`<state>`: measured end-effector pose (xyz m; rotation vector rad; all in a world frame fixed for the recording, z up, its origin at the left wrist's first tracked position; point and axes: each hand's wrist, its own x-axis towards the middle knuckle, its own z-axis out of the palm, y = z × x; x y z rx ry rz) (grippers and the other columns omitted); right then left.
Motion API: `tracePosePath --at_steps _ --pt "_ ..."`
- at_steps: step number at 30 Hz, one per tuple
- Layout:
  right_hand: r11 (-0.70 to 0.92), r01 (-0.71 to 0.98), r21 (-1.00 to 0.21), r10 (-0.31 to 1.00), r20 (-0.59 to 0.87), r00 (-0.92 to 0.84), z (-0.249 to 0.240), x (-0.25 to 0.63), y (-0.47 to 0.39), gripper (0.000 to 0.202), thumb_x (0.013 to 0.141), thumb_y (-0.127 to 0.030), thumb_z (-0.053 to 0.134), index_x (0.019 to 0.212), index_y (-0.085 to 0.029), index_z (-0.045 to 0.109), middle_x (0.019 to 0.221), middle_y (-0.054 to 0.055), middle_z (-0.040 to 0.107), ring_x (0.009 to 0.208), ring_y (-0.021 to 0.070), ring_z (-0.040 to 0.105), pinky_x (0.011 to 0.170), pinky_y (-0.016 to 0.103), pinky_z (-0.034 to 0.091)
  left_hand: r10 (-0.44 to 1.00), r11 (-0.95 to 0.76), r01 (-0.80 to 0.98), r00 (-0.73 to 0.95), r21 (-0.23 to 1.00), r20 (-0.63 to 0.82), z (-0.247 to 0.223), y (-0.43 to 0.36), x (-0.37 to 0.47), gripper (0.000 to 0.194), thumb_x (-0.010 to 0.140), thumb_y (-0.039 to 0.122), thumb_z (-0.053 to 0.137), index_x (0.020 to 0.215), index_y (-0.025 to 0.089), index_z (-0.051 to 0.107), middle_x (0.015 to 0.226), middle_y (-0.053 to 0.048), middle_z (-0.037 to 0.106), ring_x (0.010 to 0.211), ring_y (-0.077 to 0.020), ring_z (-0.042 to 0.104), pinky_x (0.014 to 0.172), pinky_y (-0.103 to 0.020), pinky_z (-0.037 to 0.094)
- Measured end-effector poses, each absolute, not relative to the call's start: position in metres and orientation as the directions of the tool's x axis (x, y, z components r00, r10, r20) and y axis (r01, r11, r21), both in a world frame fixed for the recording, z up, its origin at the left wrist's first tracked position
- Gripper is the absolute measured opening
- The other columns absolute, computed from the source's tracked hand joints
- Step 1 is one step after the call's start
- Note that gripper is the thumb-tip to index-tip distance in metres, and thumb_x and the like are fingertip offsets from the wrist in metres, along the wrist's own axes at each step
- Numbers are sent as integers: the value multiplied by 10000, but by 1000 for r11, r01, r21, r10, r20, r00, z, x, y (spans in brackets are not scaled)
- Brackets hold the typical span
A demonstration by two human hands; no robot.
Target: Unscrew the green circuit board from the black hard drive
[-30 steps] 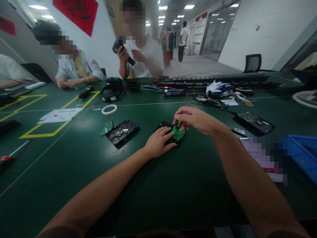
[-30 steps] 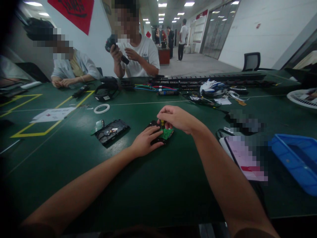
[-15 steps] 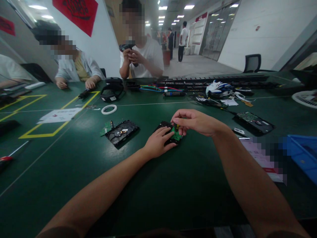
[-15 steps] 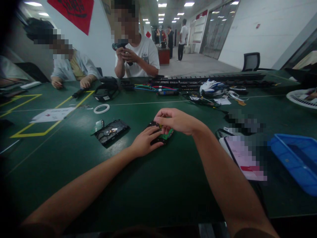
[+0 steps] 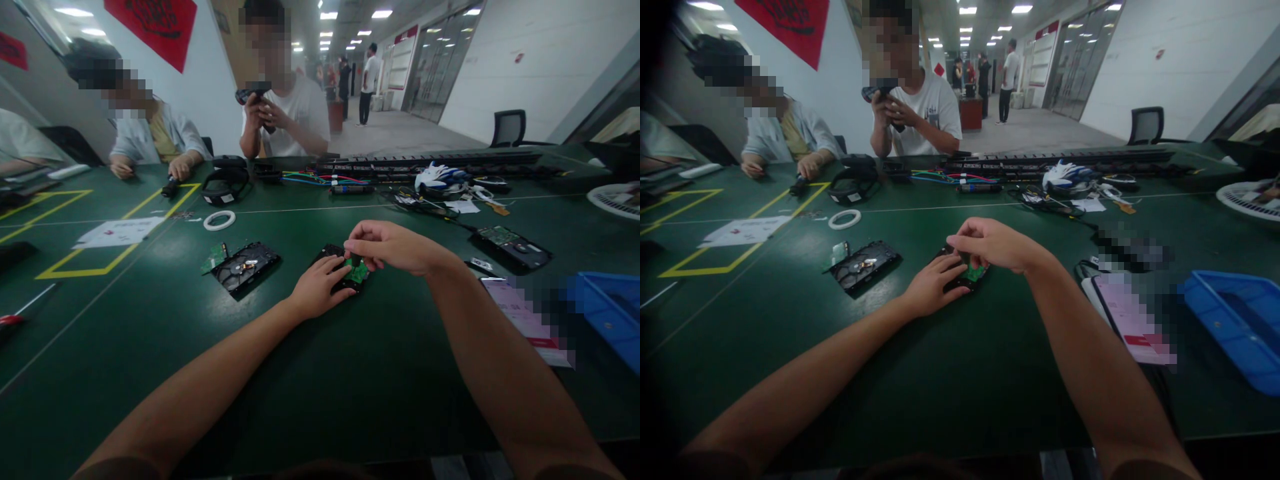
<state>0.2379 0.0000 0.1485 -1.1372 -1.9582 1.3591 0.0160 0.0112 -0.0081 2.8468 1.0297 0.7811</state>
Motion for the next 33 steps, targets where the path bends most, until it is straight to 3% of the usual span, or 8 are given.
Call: tracePosePath --at_steps 7,15,21,24,27,33 --pt "101 262 -960 859 -48 -509 144 240 4 271 955 -478 700 954 -212 647 991 63 764 676 129 660 624 271 541 623 -771 604 648 203 438 -10 12 16 599 996 587 626 1487 247 578 1561 -123 529 1472 -335 473 1214 -556 424" --pt "138 279 -951 867 -20 -497 143 242 7 278 992 -469 637 951 -202 703 893 29 733 665 115 626 600 243 496 628 -767 609 648 201 431 -10 12 15 606 999 595 615 1473 216 593 1537 -142 550 1459 -335 489 1205 -546 435" --pt "110 269 -957 877 -34 -480 141 245 11 296 1004 -479 609 978 -209 727 991 47 745 657 110 617 549 239 460 628 -768 607 650 204 428 -9 12 15 604 1003 599 606 1478 226 587 1546 -134 545 1462 -333 486 1211 -550 426" --pt "93 264 -960 881 -44 -471 140 244 12 291 1015 -472 596 994 -209 721 879 33 712 643 120 627 535 242 462 626 -769 604 648 208 434 -10 11 15 605 998 597 614 1477 227 587 1541 -137 549 1460 -337 488 1209 -557 427" --pt "77 233 -969 879 -44 -475 138 243 12 264 995 -469 635 1010 -213 697 800 11 675 644 129 642 549 245 486 626 -769 605 643 210 440 -10 11 15 592 998 595 614 1472 240 591 1540 -132 551 1453 -341 496 1203 -571 431" --pt "63 229 -971 917 -35 -398 139 242 12 233 944 -438 709 946 -215 641 876 44 731 652 135 643 571 257 506 625 -770 602 646 210 438 -9 11 15 606 997 591 621 1493 248 572 1553 -121 538 1465 -337 482 1212 -555 427"
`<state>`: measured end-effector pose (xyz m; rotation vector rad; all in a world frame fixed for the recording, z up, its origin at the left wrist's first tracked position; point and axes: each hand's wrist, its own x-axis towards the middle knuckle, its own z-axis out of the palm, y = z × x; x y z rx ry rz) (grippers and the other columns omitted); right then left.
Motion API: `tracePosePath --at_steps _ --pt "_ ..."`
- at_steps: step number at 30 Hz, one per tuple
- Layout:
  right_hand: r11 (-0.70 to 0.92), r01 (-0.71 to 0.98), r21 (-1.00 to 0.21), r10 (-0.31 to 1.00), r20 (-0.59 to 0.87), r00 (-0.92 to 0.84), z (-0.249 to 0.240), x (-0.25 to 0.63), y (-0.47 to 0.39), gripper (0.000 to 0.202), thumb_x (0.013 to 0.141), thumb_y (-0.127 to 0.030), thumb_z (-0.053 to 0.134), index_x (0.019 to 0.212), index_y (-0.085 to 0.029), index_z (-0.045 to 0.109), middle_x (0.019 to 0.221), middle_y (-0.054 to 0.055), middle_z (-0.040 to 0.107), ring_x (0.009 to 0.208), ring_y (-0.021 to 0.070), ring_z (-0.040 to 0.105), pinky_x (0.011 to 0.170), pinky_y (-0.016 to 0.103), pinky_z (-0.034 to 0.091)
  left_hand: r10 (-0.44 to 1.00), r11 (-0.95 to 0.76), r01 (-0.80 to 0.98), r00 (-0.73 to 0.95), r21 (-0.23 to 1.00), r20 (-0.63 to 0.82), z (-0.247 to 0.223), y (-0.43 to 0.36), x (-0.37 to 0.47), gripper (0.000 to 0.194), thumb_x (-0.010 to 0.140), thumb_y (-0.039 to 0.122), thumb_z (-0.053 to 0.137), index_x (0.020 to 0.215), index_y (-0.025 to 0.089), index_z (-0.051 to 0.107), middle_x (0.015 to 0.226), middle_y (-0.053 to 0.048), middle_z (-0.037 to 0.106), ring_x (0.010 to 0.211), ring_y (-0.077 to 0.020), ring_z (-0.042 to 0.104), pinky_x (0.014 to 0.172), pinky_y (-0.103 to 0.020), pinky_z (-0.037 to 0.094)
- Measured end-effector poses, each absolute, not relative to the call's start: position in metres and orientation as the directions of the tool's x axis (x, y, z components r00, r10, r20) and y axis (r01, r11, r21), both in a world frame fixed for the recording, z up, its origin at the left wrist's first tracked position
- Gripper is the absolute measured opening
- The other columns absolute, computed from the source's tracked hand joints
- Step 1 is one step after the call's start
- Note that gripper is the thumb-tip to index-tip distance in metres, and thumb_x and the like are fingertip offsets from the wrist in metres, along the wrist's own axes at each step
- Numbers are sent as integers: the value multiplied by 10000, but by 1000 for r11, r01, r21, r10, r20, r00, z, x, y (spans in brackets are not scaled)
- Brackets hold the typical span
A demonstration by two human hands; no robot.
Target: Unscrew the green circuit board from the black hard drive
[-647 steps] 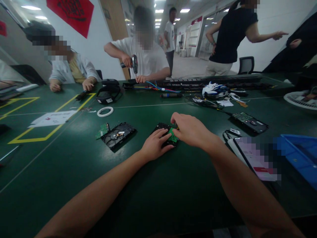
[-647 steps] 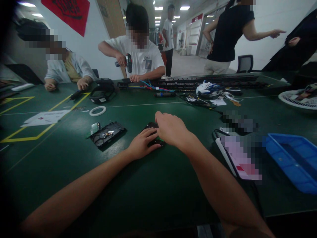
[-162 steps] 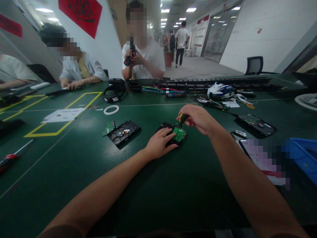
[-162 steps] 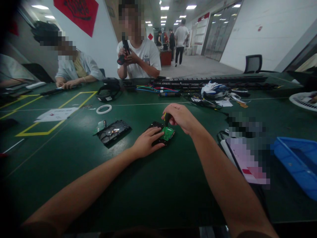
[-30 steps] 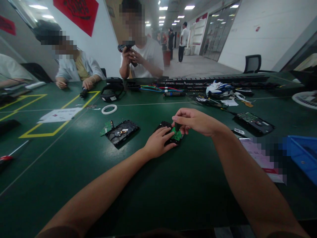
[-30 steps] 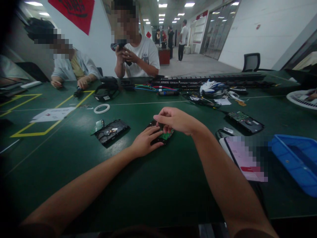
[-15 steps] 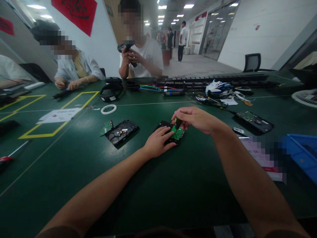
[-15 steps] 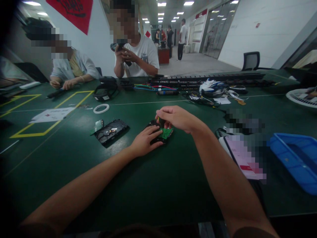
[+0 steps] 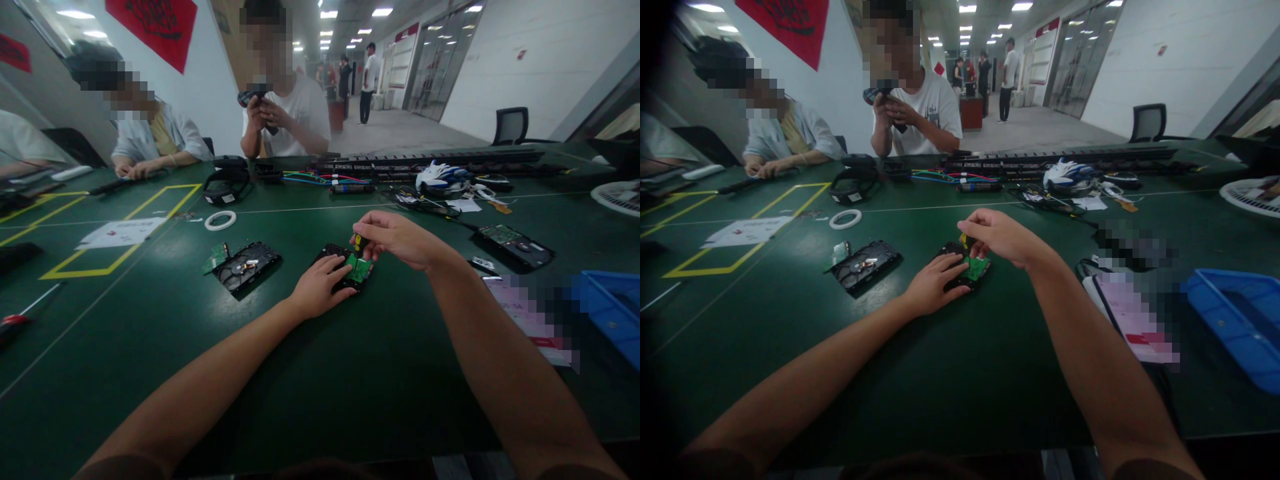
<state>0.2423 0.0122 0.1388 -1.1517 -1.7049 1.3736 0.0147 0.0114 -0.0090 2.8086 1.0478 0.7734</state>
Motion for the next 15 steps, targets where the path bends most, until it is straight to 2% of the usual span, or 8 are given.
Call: tracePosePath --at_steps 4,11,15 --pt "96 260 -961 910 -21 -414 142 243 12 178 963 -368 647 929 -203 702 1017 70 755 684 124 620 571 248 478 626 -769 606 651 201 430 -9 11 15 604 1006 598 600 1484 228 580 1555 -129 535 1469 -332 478 1218 -541 422" --pt "143 295 -945 903 2 -430 141 243 13 210 962 -397 634 986 -231 760 861 29 692 643 124 584 510 254 402 626 -769 605 645 206 438 -11 12 15 598 999 594 613 1483 245 579 1549 -126 545 1460 -339 490 1203 -561 434" --pt "76 222 -972 900 -29 -435 141 242 10 207 926 -412 707 1021 -228 698 859 31 691 637 141 635 539 271 471 625 -770 604 646 206 439 -11 12 15 604 999 601 609 1480 238 585 1546 -133 546 1457 -338 494 1205 -551 435"
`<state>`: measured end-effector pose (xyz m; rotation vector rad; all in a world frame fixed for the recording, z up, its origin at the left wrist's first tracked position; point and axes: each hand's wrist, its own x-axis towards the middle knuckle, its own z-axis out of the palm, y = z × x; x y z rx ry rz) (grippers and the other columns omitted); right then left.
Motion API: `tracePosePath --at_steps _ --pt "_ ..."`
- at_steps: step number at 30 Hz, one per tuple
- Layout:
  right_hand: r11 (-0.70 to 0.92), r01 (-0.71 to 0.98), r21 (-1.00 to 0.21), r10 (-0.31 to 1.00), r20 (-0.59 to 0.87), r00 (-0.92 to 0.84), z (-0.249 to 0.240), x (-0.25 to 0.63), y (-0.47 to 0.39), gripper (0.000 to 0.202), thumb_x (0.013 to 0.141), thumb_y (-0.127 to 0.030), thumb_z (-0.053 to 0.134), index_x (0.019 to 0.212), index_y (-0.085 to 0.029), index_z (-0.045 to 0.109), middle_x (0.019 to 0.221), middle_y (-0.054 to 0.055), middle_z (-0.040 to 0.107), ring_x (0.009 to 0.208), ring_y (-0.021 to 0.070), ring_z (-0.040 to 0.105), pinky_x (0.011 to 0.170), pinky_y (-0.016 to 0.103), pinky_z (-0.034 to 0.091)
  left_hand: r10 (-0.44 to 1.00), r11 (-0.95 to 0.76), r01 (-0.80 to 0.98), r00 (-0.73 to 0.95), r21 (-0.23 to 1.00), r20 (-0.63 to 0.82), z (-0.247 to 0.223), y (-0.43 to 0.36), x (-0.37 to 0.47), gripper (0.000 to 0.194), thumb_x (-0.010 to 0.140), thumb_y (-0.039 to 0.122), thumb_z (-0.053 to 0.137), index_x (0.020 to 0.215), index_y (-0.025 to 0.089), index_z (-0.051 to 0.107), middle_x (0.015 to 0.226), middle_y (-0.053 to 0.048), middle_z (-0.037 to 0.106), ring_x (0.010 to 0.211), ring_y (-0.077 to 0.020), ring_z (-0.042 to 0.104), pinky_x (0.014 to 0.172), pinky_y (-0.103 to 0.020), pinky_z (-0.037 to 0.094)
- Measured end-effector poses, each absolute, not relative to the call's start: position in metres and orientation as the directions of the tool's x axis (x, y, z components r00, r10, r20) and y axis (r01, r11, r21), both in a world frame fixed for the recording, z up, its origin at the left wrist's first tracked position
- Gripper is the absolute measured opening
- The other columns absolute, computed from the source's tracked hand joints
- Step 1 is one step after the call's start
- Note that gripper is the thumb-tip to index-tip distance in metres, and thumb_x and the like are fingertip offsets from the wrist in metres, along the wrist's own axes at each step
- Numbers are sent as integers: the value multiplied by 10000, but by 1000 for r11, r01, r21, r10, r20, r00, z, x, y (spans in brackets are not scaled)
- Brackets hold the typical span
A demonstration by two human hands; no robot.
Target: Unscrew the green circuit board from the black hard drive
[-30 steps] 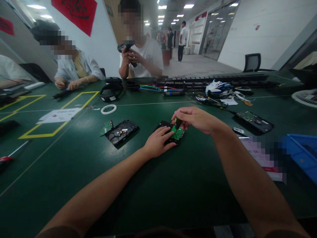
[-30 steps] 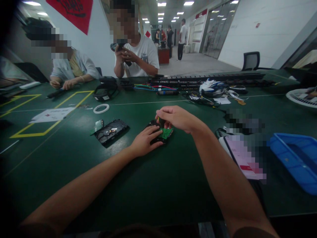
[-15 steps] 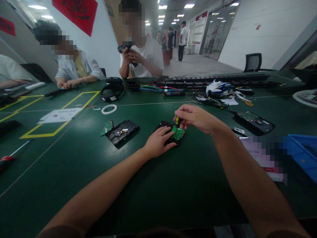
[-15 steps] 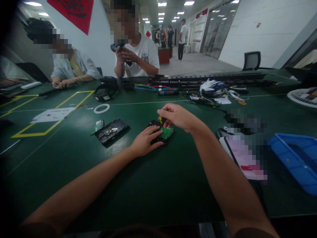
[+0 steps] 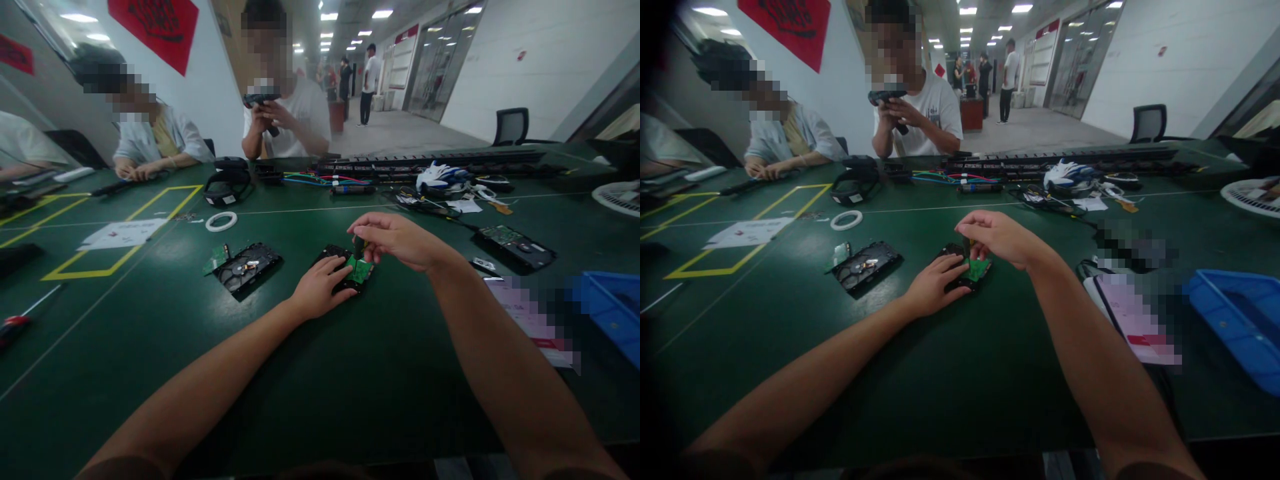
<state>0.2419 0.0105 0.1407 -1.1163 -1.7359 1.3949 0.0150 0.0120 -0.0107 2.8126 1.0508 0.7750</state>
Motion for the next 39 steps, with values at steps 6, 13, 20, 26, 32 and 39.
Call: tracePosePath --at_steps 6,13,20,26,32,39 --pt "89 247 -965 910 -22 -415 142 242 11 137 906 -344 709 930 -210 698 916 55 743 648 131 621 566 262 493 621 -771 606 651 193 437 -10 12 16 611 1002 599 605 1474 211 592 1536 -147 551 1462 -337 486 1222 -537 417" --pt "122 261 -958 878 -19 -478 141 238 9 169 948 -346 656 1012 -216 741 828 20 696 639 125 627 519 237 455 628 -767 611 651 197 426 -10 12 16 605 1002 607 599 1472 226 591 1535 -139 551 1461 -338 486 1218 -557 417" --pt "10 178 -984 900 -68 -430 144 235 5 118 912 -310 703 945 -218 638 809 19 704 641 140 661 594 259 539 628 -767 611 649 199 428 -12 13 16 605 1000 615 600 1466 230 596 1538 -124 550 1462 -335 483 1220 -546 417" --pt "60 197 -979 883 -40 -467 142 237 7 91 908 -298 688 924 -213 661 944 45 753 641 115 615 558 239 488 616 -774 603 647 193 450 -12 12 16 605 1001 608 602 1458 211 602 1521 -139 560 1446 -333 499 1215 -531 428" --pt "73 217 -973 834 -59 -548 142 234 4 216 935 -420 708 971 -209 676 879 14 709 655 112 626 572 240 476 616 -774 604 646 192 451 -9 11 17 576 1000 586 618 1445 220 615 1514 -131 564 1432 -332 510 1214 -531 429" --pt "19 172 -985 838 -78 -540 144 239 5 154 896 -346 722 959 -206 724 873 19 708 661 114 623 601 249 478 619 -771 608 646 190 446 -10 12 17 598 999 593 616 1455 206 607 1535 -141 548 1464 -341 477 1220 -529 422"
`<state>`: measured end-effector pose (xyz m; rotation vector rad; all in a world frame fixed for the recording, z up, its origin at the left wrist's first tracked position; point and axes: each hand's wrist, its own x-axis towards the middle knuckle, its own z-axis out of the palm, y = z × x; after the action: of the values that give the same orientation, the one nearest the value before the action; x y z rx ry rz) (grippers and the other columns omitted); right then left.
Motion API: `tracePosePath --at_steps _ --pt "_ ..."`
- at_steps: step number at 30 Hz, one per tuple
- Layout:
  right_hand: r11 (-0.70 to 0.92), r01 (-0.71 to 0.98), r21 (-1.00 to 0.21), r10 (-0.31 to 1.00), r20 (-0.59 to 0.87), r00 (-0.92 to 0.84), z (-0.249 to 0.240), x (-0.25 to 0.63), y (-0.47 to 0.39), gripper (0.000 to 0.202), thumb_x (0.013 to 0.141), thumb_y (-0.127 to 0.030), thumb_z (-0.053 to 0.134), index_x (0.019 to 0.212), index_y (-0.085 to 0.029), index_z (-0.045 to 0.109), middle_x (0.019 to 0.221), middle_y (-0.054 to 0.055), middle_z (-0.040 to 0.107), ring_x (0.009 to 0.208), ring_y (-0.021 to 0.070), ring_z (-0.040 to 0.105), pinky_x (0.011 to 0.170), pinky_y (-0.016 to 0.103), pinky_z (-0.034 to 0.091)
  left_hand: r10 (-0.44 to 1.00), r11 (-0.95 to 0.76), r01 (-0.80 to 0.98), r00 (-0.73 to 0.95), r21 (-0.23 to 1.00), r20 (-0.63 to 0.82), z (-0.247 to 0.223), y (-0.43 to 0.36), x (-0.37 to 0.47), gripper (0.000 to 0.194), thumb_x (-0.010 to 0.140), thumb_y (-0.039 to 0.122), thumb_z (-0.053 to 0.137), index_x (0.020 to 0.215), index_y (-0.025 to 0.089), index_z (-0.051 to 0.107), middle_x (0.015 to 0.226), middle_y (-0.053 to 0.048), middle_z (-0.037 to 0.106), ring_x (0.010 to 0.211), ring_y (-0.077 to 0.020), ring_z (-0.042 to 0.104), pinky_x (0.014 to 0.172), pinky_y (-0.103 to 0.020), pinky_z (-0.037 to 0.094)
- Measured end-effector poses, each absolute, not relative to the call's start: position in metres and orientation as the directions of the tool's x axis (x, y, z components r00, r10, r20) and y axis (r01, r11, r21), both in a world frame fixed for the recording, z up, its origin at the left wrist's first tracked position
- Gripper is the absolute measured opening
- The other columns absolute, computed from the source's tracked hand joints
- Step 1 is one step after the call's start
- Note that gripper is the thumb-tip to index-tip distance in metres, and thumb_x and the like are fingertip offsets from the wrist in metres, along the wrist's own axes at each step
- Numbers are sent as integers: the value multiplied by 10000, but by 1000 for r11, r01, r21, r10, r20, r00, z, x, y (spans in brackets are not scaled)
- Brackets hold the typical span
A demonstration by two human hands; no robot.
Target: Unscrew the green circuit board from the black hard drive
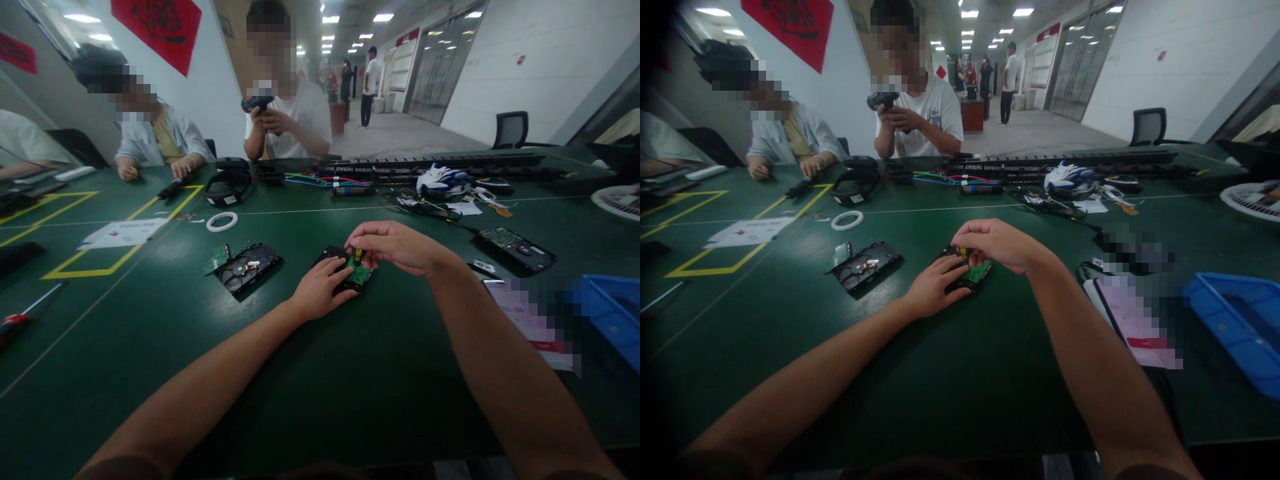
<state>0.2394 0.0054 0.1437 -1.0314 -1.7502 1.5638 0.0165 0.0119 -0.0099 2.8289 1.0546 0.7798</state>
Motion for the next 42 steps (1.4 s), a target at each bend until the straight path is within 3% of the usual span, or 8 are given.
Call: tracePosePath --at_steps 5,15,19,32,38,42 --pt "63 231 -971 856 -67 -513 143 241 8 154 877 -333 722 952 -199 737 756 -2 669 630 115 585 546 241 423 626 -767 612 650 190 431 -10 12 16 605 995 605 614 1461 220 602 1540 -136 546 1463 -336 482 1223 -532 418" --pt "24 189 -982 842 -82 -533 142 238 3 239 884 -367 772 963 -231 593 775 -5 670 661 141 641 580 267 490 625 -769 608 650 197 433 -8 12 16 586 1002 588 614 1468 233 593 1527 -122 556 1455 -334 487 1215 -540 426" --pt "13 148 -989 854 -66 -516 141 241 6 217 891 -369 755 966 -226 609 868 16 703 666 134 633 619 281 509 621 -772 605 650 197 438 -9 12 16 604 1001 599 607 1471 221 594 1537 -132 547 1468 -333 476 1226 -531 414" --pt "37 209 -977 853 -78 -515 143 241 8 165 950 -361 639 973 -220 722 1014 54 758 622 115 600 498 246 411 629 -766 611 651 198 426 -7 10 17 595 1003 594 606 1467 221 593 1547 -135 540 1467 -335 477 1218 -546 421" --pt "4 209 -978 855 -105 -507 145 242 8 171 951 -366 636 961 -226 735 831 31 706 635 141 628 553 260 477 633 -762 616 644 200 429 -7 10 17 591 998 591 620 1468 234 595 1548 -127 543 1464 -336 481 1219 -552 420" --pt "37 222 -974 884 -72 -462 145 242 8 140 917 -337 669 961 -219 730 913 44 725 652 130 614 565 255 477 630 -764 614 647 197 429 -8 10 16 593 998 589 620 1471 232 592 1552 -128 539 1467 -336 478 1221 -550 418"
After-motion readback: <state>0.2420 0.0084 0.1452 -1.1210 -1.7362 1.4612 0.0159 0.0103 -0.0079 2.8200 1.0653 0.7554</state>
